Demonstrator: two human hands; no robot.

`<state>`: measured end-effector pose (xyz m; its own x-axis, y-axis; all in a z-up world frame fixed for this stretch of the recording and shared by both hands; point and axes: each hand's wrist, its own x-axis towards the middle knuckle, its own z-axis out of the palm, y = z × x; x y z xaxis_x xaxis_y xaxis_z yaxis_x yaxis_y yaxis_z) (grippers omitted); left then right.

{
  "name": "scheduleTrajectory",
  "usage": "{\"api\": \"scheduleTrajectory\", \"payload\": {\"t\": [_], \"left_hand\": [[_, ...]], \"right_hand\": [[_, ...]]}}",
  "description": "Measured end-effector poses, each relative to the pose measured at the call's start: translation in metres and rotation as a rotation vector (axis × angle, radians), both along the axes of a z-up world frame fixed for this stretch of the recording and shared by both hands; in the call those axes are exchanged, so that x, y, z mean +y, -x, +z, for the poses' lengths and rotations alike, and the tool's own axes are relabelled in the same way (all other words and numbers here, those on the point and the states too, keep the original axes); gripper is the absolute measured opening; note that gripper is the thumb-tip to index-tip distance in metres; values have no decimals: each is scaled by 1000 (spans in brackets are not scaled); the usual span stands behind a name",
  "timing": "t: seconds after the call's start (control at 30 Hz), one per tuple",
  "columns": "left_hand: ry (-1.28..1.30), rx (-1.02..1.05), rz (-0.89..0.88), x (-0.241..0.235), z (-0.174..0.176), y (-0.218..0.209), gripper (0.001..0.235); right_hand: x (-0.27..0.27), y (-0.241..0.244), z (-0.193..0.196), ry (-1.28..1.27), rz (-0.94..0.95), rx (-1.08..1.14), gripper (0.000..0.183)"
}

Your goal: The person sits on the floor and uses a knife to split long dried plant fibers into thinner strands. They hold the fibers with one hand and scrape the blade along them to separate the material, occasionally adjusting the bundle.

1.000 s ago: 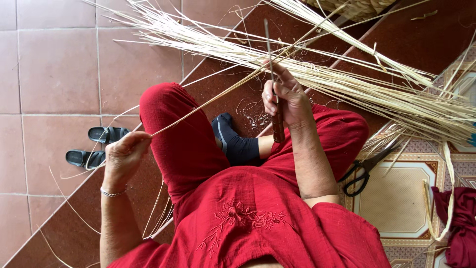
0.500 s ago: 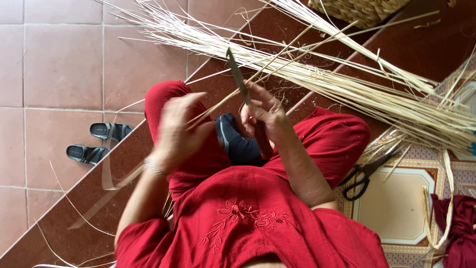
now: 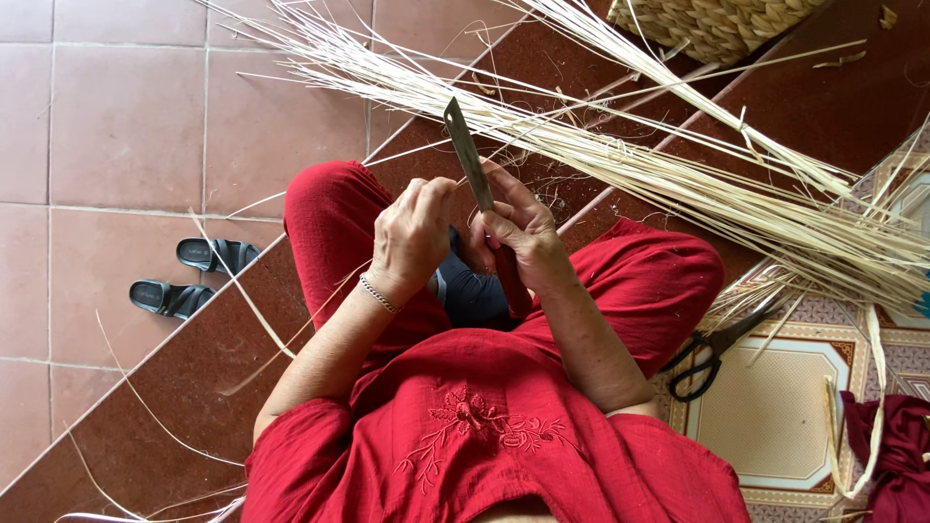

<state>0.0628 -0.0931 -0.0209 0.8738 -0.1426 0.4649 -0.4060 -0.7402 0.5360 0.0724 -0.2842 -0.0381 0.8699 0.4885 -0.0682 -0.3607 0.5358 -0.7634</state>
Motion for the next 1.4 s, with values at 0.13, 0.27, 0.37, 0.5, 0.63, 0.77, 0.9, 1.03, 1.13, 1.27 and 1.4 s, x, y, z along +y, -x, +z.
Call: {"api": "scheduleTrajectory", "payload": {"t": [0.13, 0.27, 0.37, 0.5, 0.63, 0.77, 0.9, 1.03, 1.13, 1.27, 1.4], "left_hand": [[398, 230, -39, 5, -7, 1, 9], [658, 522, -58, 15, -18, 0, 9], [821, 596, -118, 17, -26, 0, 12], [851, 660, -124, 16, -24, 3, 14], [860, 689, -160, 18, -15, 6, 15], [1037, 921, -146, 21, -2, 7, 15], [1194, 1056, -190, 23, 6, 5, 14], [1235, 1095, -207, 24, 6, 6, 13], [1261, 1121, -221, 26, 6, 6, 13], [1252, 1126, -220, 27, 5, 5, 13], [1230, 1075, -226, 29, 4, 7, 14]], "right_hand": [[-6, 0, 1, 189, -39, -96, 68], [-15, -3, -6, 289, -119, -224, 71], [-16, -1, -10, 357, -172, -346, 76], [-12, 4, -12, 466, -205, -493, 80], [-14, 0, -18, 628, -261, -587, 76], [-18, 1, -21, 618, -293, -589, 74], [-20, 3, -19, 555, -304, -641, 72], [-23, -1, -23, 726, -405, -841, 62], [-24, -2, -28, 783, -481, -875, 56], [-28, -9, -34, 668, -566, -816, 46], [-50, -10, -25, 483, -619, -509, 41]]}}
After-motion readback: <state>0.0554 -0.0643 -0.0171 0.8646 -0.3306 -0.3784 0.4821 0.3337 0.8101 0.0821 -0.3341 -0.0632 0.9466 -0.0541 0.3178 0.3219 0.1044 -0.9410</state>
